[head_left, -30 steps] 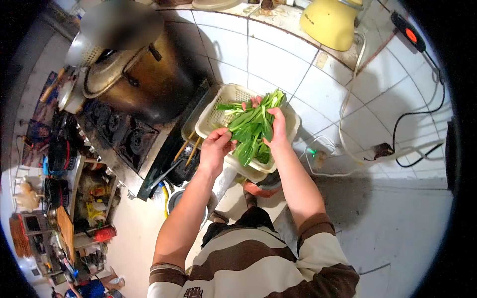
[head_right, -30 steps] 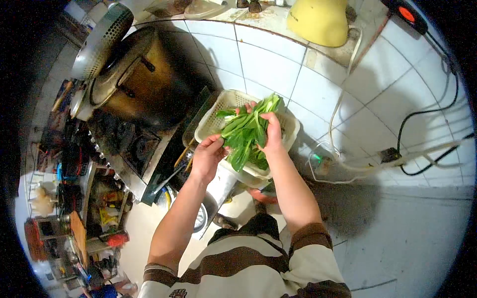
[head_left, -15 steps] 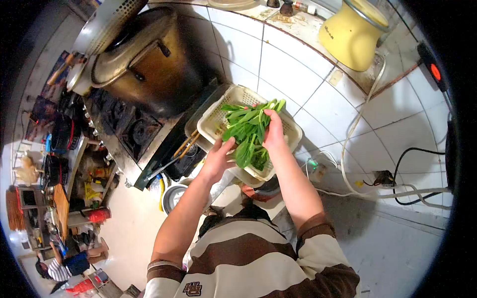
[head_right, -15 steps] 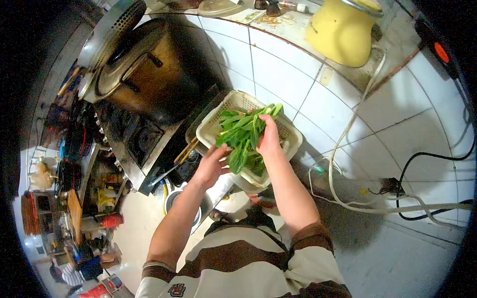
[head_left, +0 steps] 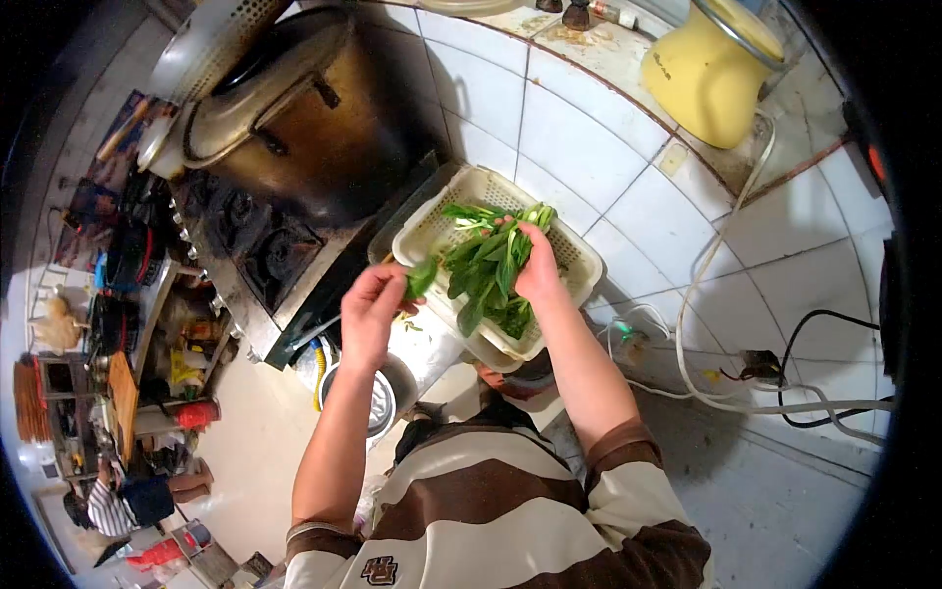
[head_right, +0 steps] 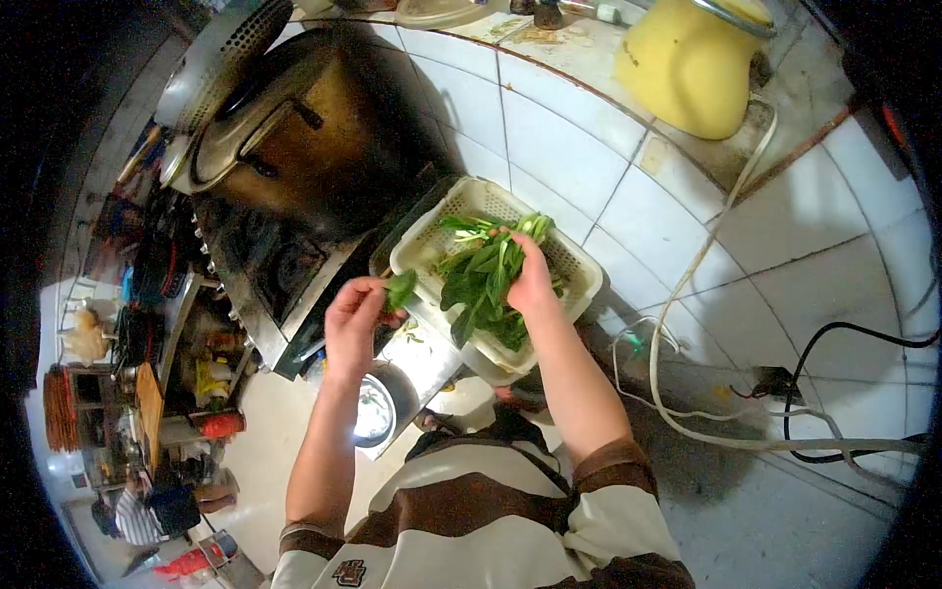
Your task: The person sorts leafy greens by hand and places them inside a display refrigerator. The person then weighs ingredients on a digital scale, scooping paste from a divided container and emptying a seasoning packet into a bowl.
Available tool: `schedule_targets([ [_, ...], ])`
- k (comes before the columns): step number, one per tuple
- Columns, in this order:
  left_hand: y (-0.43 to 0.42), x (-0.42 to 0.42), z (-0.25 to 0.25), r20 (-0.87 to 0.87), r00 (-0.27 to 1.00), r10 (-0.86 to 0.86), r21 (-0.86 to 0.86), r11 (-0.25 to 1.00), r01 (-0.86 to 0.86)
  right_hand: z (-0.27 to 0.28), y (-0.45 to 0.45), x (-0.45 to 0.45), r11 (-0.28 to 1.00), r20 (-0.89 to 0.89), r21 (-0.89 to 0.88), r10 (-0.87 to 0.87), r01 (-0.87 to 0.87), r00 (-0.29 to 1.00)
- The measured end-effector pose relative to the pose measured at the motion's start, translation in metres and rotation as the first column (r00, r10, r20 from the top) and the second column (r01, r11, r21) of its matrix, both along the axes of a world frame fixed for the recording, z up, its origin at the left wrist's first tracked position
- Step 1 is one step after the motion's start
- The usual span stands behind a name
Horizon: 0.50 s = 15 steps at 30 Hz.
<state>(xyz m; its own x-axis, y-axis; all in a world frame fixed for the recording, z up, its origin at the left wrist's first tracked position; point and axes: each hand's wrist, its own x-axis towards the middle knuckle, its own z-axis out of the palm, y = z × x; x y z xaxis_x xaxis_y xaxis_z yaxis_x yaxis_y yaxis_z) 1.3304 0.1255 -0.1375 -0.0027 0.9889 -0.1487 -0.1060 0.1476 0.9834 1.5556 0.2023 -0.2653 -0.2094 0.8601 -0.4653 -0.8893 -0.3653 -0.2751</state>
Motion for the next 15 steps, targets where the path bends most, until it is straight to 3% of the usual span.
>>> schedule_targets([
  [2,0.009,0.007,0.004,0.107,0.994,0.037,0.067,0.997,-0.044,0.007,-0.004,0.001,0.999,0.008,-0.019,0.031,-0.031,0.999],
  [4,0.022,0.024,-0.004,0.023,0.999,0.025,0.096,0.995,-0.027,0.017,-0.009,0.003,0.997,-0.001,-0.04,0.073,-0.073,0.997],
  [6,0.03,0.048,-0.018,-0.122,0.991,-0.047,0.097,0.994,0.059,0.019,-0.012,0.003,0.996,-0.035,0.025,0.084,-0.083,0.996],
  [8,0.03,0.064,-0.032,-0.425,0.891,-0.161,0.005,0.984,0.18,0.02,-0.013,0.003,0.994,-0.023,0.069,0.09,-0.088,0.996],
  [9,0.03,0.065,-0.05,-0.628,0.768,-0.125,0.183,0.936,0.302,0.02,-0.014,0.002,0.993,0.004,0.081,0.088,-0.088,0.996],
  [10,0.029,0.066,-0.053,-0.679,0.725,-0.117,0.256,0.887,0.384,0.019,-0.013,0.002,0.992,0.03,0.092,0.085,-0.088,0.996],
  [12,0.02,0.068,-0.058,-0.66,0.747,0.084,0.418,0.866,0.272,0.02,-0.009,0.006,0.988,0.108,0.072,0.127,-0.135,0.986],
  [14,0.007,0.063,-0.065,-0.55,0.815,0.18,0.341,0.94,0.023,0.018,-0.005,0.008,0.991,0.202,0.026,0.124,-0.132,0.972],
  [15,-0.001,0.064,-0.067,-0.428,0.9,0.087,0.166,0.986,-0.017,0.018,-0.003,0.007,0.996,0.141,0.021,0.085,-0.089,0.986],
])
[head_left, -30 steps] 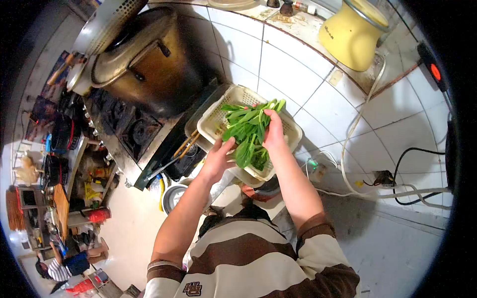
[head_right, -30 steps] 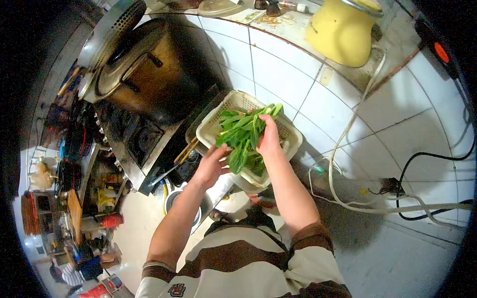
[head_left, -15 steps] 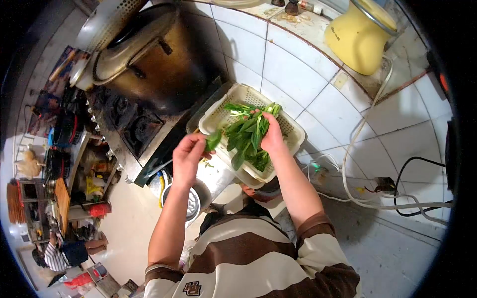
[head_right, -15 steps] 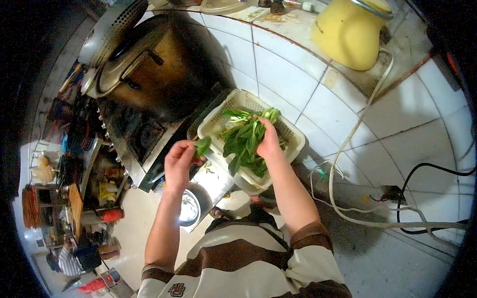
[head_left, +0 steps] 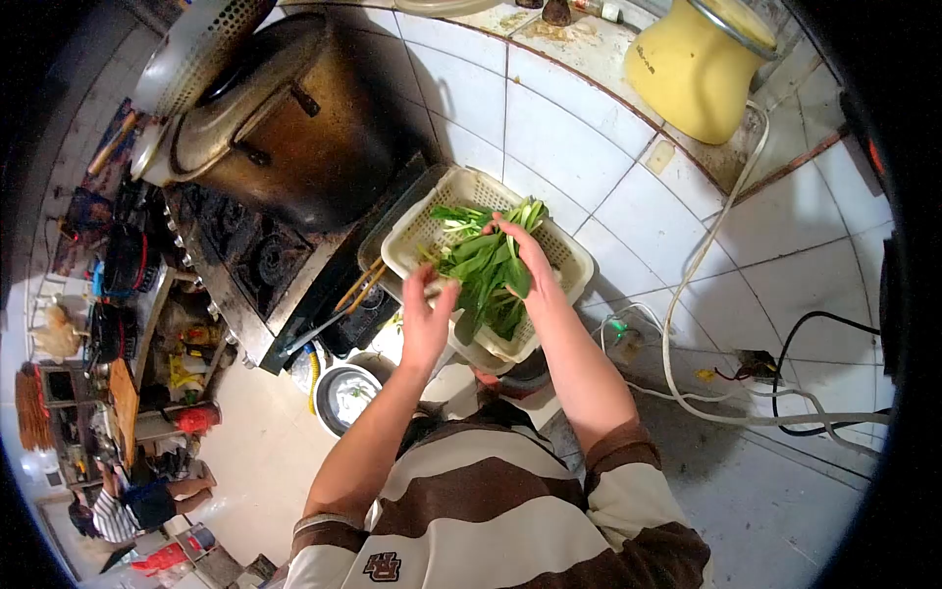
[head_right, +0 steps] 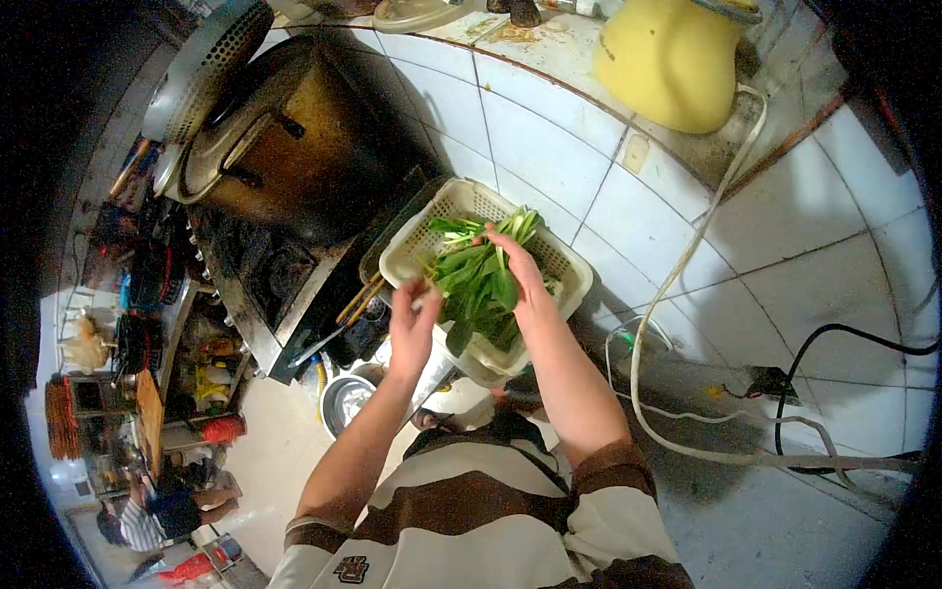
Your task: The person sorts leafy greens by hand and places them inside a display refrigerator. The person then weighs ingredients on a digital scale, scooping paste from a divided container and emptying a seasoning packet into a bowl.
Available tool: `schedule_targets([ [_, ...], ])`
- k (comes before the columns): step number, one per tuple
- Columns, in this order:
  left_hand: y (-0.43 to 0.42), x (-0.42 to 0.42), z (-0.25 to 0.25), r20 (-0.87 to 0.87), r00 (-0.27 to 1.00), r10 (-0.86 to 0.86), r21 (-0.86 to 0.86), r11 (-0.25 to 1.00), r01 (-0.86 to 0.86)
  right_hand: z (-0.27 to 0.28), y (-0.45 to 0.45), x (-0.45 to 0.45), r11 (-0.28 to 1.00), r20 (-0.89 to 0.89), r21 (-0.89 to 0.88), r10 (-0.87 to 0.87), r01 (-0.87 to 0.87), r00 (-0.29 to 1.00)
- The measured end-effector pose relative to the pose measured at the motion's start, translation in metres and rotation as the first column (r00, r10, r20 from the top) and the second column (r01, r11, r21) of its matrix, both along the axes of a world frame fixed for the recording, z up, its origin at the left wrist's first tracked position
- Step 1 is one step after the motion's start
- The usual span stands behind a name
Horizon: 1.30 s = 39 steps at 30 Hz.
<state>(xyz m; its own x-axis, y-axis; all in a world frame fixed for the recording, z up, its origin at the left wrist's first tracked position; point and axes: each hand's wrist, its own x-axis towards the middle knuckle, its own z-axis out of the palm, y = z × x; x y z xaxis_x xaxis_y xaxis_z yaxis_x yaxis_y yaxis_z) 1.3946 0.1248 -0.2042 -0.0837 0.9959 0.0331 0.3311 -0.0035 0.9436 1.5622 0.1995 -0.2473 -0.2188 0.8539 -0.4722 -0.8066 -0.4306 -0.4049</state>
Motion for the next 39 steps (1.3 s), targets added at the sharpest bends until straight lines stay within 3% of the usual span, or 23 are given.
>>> schedule_targets([
  [1,-0.008,0.004,0.004,0.17,0.985,0.016,-0.178,0.984,0.015,0.0,0.002,-0.001,1.0,-0.025,0.007,-0.012,0.013,1.0],
  [3,-0.021,0.006,0.007,0.065,0.99,-0.126,-0.319,0.937,0.14,-0.004,0.006,-0.007,0.999,-0.075,0.019,-0.025,0.027,0.997],
  [4,-0.024,0.004,-0.021,-0.197,0.972,-0.13,-0.084,0.99,0.116,-0.012,0.009,-0.012,0.998,-0.108,0.029,-0.053,0.056,0.993],
  [7,-0.022,-0.02,-0.016,0.012,0.968,-0.249,-0.48,0.848,0.224,-0.029,0.017,-0.011,0.998,-0.132,0.063,-0.015,0.024,0.991],
  [9,-0.036,-0.038,-0.003,0.176,0.968,-0.18,-0.417,0.877,0.239,-0.015,0.015,-0.007,0.999,-0.124,0.033,0.024,-0.02,0.992],
  [11,-0.049,-0.058,0.004,0.223,0.973,-0.057,-0.406,0.902,0.145,-0.005,0.011,-0.005,0.999,-0.069,-0.003,0.046,-0.046,0.997],
  [16,-0.057,-0.088,0.024,0.345,0.936,0.067,-0.337,0.94,0.057,-0.02,0.015,0.003,0.987,0.042,-0.05,0.157,-0.155,0.987],
  [18,-0.048,-0.087,0.033,0.404,0.905,0.13,-0.3,0.954,-0.004,-0.016,0.009,0.005,0.99,-0.003,0.046,0.137,-0.136,0.991],
  [21,-0.011,-0.065,0.032,0.378,0.921,0.094,-0.194,0.981,-0.021,-0.002,0.004,0.002,0.987,-0.044,0.09,0.138,-0.134,0.989],
  [23,0.012,-0.043,0.022,0.241,0.97,0.02,-0.181,0.983,0.025,0.004,-0.002,-0.002,0.986,-0.009,0.103,0.13,-0.129,0.991],
  [24,0.021,-0.03,0.021,0.037,0.998,-0.053,-0.159,0.986,0.058,0.006,-0.005,0.001,0.972,0.059,-0.081,0.226,-0.221,0.972],
  [27,0.028,-0.004,0.006,-0.497,0.846,-0.192,-0.052,0.98,0.192,-0.002,-0.007,-0.003,0.969,-0.035,-0.111,0.219,-0.221,0.975],
  [28,0.024,0.0,0.006,-0.514,0.822,-0.247,-0.092,0.968,0.233,-0.003,-0.006,-0.005,0.97,-0.047,-0.091,0.221,-0.225,0.974],
  [31,0.013,0.001,0.013,-0.566,0.745,-0.353,-0.14,0.932,0.335,-0.002,-0.01,-0.006,0.982,0.22,0.058,0.164,-0.181,0.961],
  [32,0.009,-0.001,0.02,-0.558,0.735,-0.386,-0.143,0.917,0.372,-0.008,-0.01,-0.004,0.98,0.231,0.081,0.16,-0.183,0.96],
  [35,0.011,-0.01,0.02,-0.472,0.88,-0.059,0.15,0.978,0.146,-0.013,-0.005,0.003,0.977,0.497,0.005,0.181,-0.212,0.849],
  [39,0.036,0.007,0.004,-0.195,0.974,-0.113,0.046,0.991,0.124,0.005,-0.009,-0.01,0.976,0.577,0.131,0.067,-0.174,0.814],
])
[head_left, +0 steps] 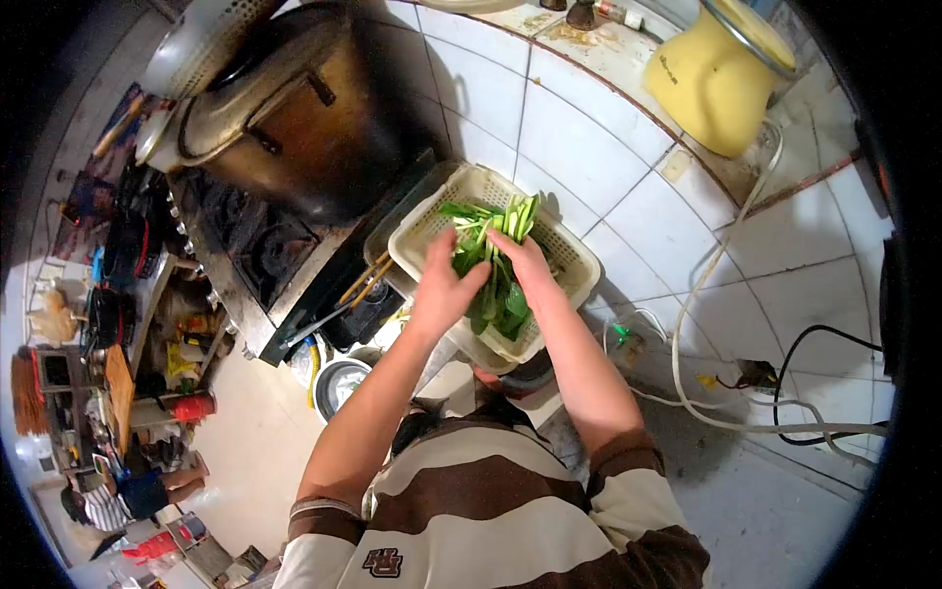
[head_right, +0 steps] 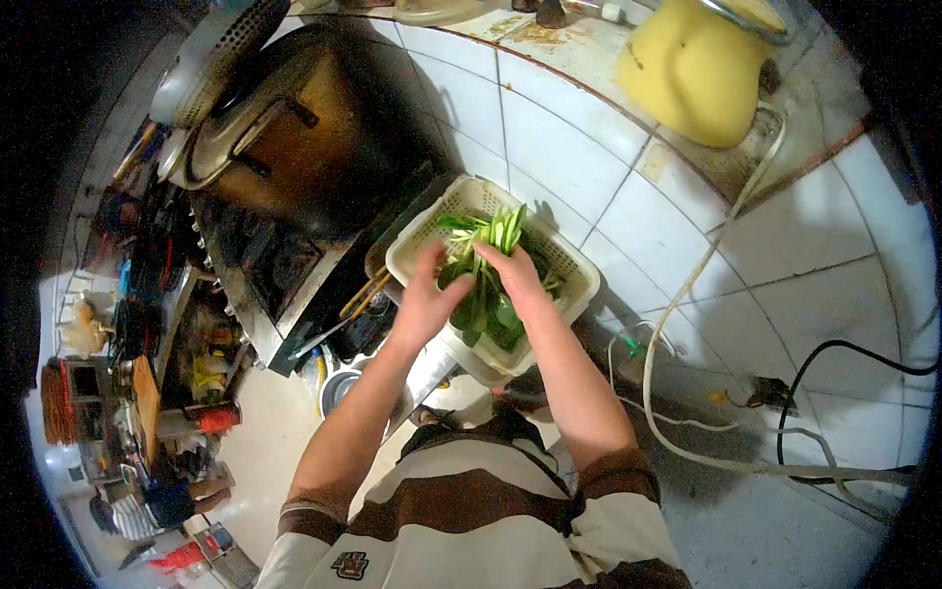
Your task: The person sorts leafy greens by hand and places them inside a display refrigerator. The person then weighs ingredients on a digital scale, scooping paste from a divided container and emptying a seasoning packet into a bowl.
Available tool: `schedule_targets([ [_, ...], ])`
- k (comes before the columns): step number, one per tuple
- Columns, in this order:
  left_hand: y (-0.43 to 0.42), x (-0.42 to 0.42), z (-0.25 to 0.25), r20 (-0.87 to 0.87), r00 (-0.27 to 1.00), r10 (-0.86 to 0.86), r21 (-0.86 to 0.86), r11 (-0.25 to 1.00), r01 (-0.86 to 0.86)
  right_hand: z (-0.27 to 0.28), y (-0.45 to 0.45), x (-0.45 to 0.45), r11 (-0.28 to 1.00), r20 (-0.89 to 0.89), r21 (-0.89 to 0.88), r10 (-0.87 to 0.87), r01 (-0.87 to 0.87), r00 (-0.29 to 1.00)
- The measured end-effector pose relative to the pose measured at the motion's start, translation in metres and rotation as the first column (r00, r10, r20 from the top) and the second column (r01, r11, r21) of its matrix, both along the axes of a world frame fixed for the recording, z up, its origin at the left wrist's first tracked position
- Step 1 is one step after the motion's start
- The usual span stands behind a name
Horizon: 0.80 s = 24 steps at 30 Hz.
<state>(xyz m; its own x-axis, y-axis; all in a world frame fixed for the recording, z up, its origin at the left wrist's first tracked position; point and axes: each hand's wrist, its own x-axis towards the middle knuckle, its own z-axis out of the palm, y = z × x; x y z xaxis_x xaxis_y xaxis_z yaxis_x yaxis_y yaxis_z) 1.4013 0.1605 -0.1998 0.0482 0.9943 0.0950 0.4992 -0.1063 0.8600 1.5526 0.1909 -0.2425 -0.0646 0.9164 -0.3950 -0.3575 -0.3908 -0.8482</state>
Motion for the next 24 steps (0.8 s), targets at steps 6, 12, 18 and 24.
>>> schedule_targets([
  [6,0.016,0.026,-0.007,0.488,0.861,0.143,-0.344,0.938,0.039,0.009,0.0,-0.015,1.0,-0.234,-0.026,0.011,-0.018,0.972],
  [12,0.022,0.015,-0.015,0.838,0.385,0.387,-0.484,0.852,0.197,0.023,0.002,-0.006,0.822,0.612,0.423,0.052,-0.382,0.789],
  [18,0.024,-0.005,-0.025,0.855,0.238,0.462,-0.519,0.767,0.377,0.043,0.001,0.018,0.796,0.591,0.533,-0.108,-0.287,0.799],
  [24,0.021,-0.003,-0.028,0.895,0.258,0.363,-0.443,0.787,0.429,0.042,-0.001,0.018,0.862,0.155,0.459,0.16,-0.215,0.975],
])
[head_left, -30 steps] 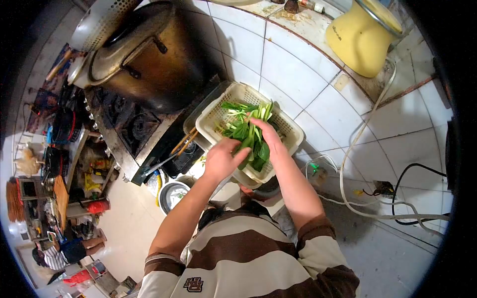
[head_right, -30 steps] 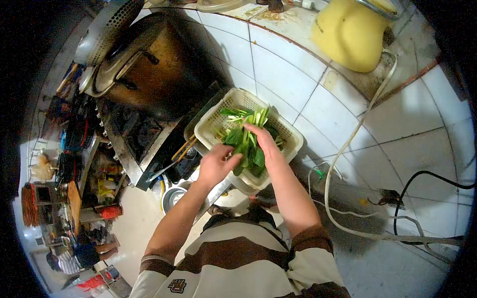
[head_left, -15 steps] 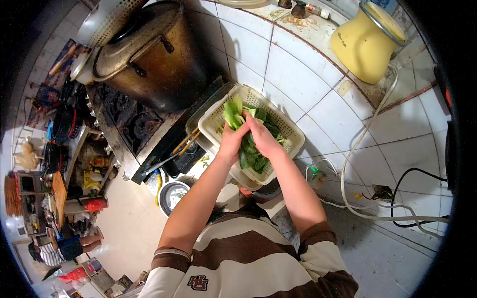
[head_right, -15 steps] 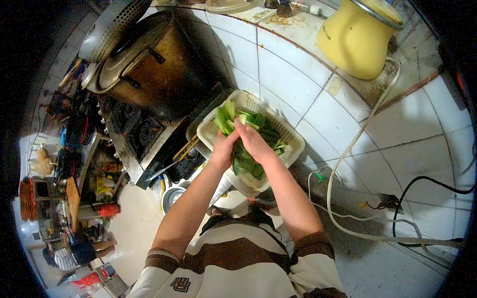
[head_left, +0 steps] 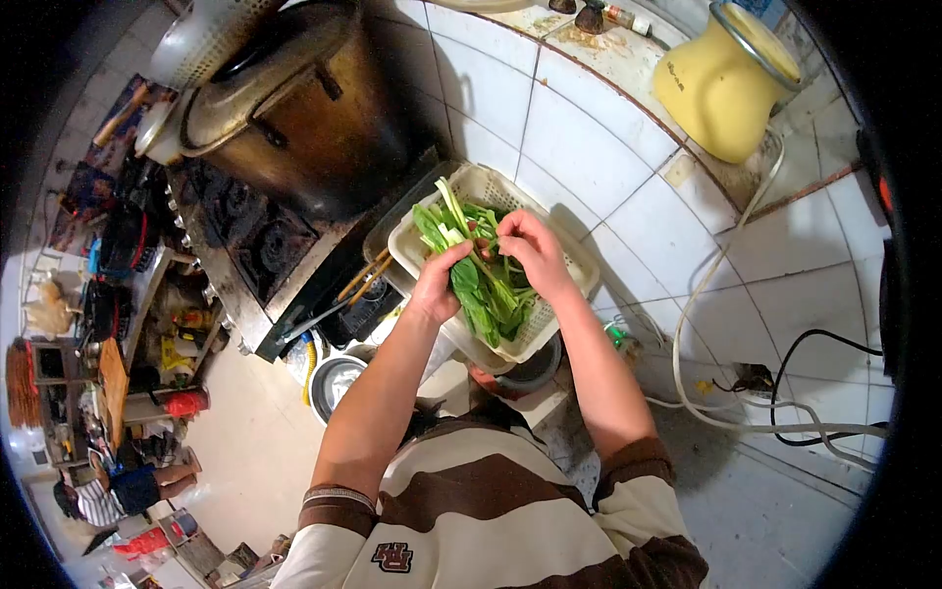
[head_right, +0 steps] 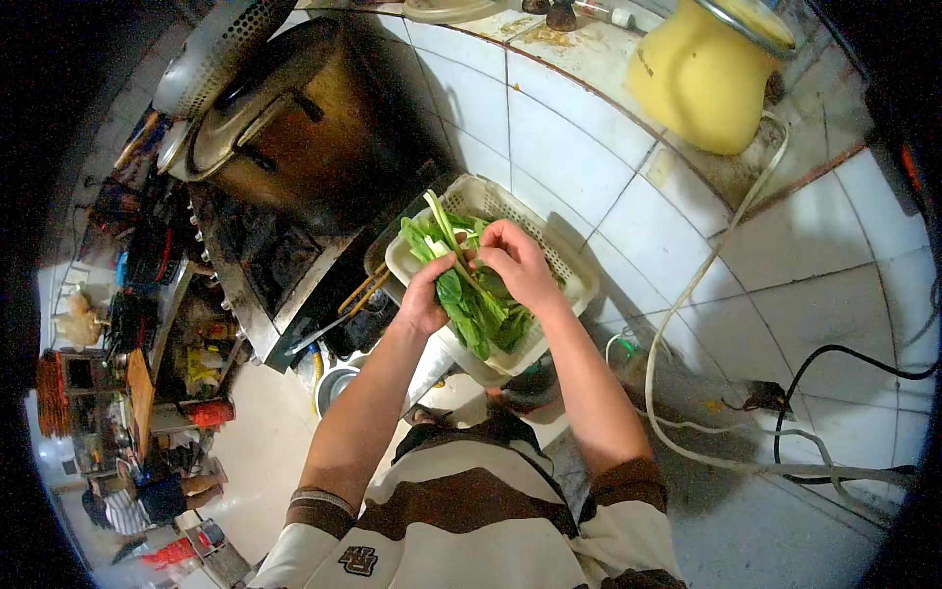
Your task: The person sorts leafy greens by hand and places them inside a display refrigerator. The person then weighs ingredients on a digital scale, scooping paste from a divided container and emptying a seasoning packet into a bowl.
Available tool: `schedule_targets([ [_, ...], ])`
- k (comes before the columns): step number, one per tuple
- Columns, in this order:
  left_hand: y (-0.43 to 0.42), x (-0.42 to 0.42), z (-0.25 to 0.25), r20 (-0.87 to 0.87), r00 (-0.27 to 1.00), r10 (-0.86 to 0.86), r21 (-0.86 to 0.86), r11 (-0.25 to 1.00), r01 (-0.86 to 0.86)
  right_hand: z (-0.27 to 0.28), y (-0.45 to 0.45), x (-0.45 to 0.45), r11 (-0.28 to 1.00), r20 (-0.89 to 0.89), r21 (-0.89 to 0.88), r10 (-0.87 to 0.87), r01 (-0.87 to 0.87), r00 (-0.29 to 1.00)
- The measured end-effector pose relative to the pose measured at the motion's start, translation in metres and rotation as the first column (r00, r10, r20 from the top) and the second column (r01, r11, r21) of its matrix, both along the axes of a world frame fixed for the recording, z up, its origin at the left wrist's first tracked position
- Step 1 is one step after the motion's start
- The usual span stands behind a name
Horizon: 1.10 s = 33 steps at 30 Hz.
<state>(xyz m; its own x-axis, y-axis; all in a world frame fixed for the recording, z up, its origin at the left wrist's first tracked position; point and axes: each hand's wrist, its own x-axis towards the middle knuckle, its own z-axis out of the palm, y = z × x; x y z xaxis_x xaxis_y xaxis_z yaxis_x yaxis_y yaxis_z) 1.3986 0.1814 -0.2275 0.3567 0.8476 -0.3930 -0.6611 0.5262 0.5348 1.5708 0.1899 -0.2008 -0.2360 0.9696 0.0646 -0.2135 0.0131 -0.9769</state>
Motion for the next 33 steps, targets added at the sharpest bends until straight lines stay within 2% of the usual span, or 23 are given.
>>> schedule_targets([
  [4,-0.002,0.002,0.015,0.004,1.0,-0.003,-0.015,1.0,0.003,0.0,-0.003,-0.005,0.999,0.025,0.04,0.027,-0.028,0.999],
  [7,-0.003,-0.003,0.008,0.017,0.999,-0.051,-0.143,0.988,0.053,0.004,-0.002,-0.003,0.978,0.008,0.033,0.205,-0.205,0.979],
  [8,-0.003,-0.002,0.008,0.025,0.999,-0.033,-0.149,0.988,0.036,-0.002,0.0,-0.005,0.96,0.012,-0.014,0.281,-0.28,0.96],
  [11,-0.002,0.001,0.009,0.049,0.999,0.013,-0.167,0.986,-0.005,0.002,0.001,-0.005,0.94,0.09,-0.102,0.335,-0.326,0.938],
  [13,-0.002,0.003,0.012,0.064,0.998,0.026,-0.092,0.996,-0.02,0.013,-0.002,-0.004,0.918,0.154,-0.174,0.382,-0.356,0.911],
  [16,-0.001,0.006,0.014,0.019,0.997,0.076,-0.045,0.996,-0.075,0.018,-0.005,-0.001,0.927,0.234,-0.236,0.345,-0.291,0.909],
  [17,0.0,0.006,0.014,-0.006,0.995,0.101,-0.038,0.994,-0.101,0.015,-0.006,-0.001,0.956,0.285,-0.206,0.263,-0.209,0.922],
  [19,0.005,0.004,0.011,-0.014,0.994,0.105,-0.081,0.991,-0.106,0.009,-0.008,-0.004,0.99,0.376,-0.134,0.1,-0.053,0.921],
  [22,0.008,0.005,0.007,-0.001,0.987,0.163,-0.089,0.983,-0.162,0.015,-0.015,-0.005,0.99,0.65,0.129,-0.131,0.061,0.749],
  [25,0.008,0.007,0.02,-0.07,0.983,0.172,-0.067,0.982,-0.177,0.011,-0.016,-0.004,0.968,0.61,0.207,-0.242,0.143,0.754],
  [27,0.005,0.008,0.027,-0.161,0.97,0.18,0.057,0.983,-0.173,-0.001,-0.013,0.0,0.957,0.536,0.229,-0.275,0.176,0.798],
  [30,0.004,0.01,0.028,-0.279,0.943,0.181,0.184,0.974,-0.132,0.011,-0.007,-0.004,0.971,0.431,0.127,-0.239,0.204,0.87],
  [33,0.002,0.014,0.031,-0.372,0.92,0.123,0.243,0.97,-0.031,0.029,0.011,-0.017,0.94,0.323,0.273,-0.29,0.205,0.901],
])
